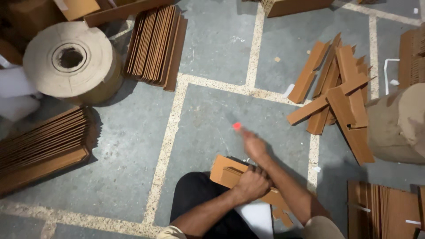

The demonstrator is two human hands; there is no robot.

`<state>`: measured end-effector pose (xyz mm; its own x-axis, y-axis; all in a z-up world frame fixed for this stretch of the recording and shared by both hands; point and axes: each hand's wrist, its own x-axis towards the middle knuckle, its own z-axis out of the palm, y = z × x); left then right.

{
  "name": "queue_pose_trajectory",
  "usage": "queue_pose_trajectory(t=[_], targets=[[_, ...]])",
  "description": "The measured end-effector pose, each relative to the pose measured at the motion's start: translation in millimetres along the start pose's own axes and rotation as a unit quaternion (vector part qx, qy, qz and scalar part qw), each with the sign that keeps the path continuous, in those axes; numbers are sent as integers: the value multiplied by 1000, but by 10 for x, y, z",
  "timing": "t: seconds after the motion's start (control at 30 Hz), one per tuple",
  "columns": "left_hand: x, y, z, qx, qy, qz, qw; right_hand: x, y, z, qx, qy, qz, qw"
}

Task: The person sits on the floor and uses a red utility knife to cut strips from flat cardboard pieces. They repeatedly slice through the cardboard, separate the cut strips, and place them into a pile on the floor.

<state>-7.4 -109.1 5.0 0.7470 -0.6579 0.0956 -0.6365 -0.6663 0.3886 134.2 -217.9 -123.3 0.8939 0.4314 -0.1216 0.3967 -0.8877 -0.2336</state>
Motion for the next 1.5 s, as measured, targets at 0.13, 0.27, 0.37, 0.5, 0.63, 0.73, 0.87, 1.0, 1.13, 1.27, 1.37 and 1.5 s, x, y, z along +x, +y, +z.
queue_pose_trajectory(t=[0.13, 0.27, 0.37, 0.5, 0.63, 0.73, 0.87, 1.0, 1.13, 1.27, 1.37, 1.5], targets=[[-31, -3, -138, -11, -7, 8, 1000, -28, 78, -222, 335, -331, 126, 873], [-36, 5, -204, -29, 24, 2, 999, -117, 962, -592, 646, -76, 288, 703], [-33, 17, -180, -34, 54, 4, 998, -76, 1189, -706, 373, 79, 373, 846], [-31, -14, -137, -53, 50, 6, 997, 65, 837, -390, -10, 87, 224, 971], [-18, 19, -64, -19, 12, 2, 1000, 108, 141, 21, 9, -46, -17, 999], [6, -22, -50, -3, 35, 12, 999, 142, 90, -15, 265, -211, 33, 940], [-21, -16, -108, -32, 59, 1, 998, 73, 825, -228, 619, -87, 305, 719], [-31, -8, -188, -49, 28, 2, 998, 78, 1168, -399, 327, 154, 362, 859], [2, -25, -123, -21, -6, 8, 1000, 103, 651, -207, 21, 48, 205, 977], [15, -35, -27, 28, -16, 5, 999, 61, -60, -23, 47, 0, -111, 993], [13, -12, -29, -37, 34, 2, 999, 226, 63, -43, 334, -181, 28, 924], [-18, -22, -87, -30, 17, -9, 999, 160, 901, -258, 687, -29, 315, 654]])
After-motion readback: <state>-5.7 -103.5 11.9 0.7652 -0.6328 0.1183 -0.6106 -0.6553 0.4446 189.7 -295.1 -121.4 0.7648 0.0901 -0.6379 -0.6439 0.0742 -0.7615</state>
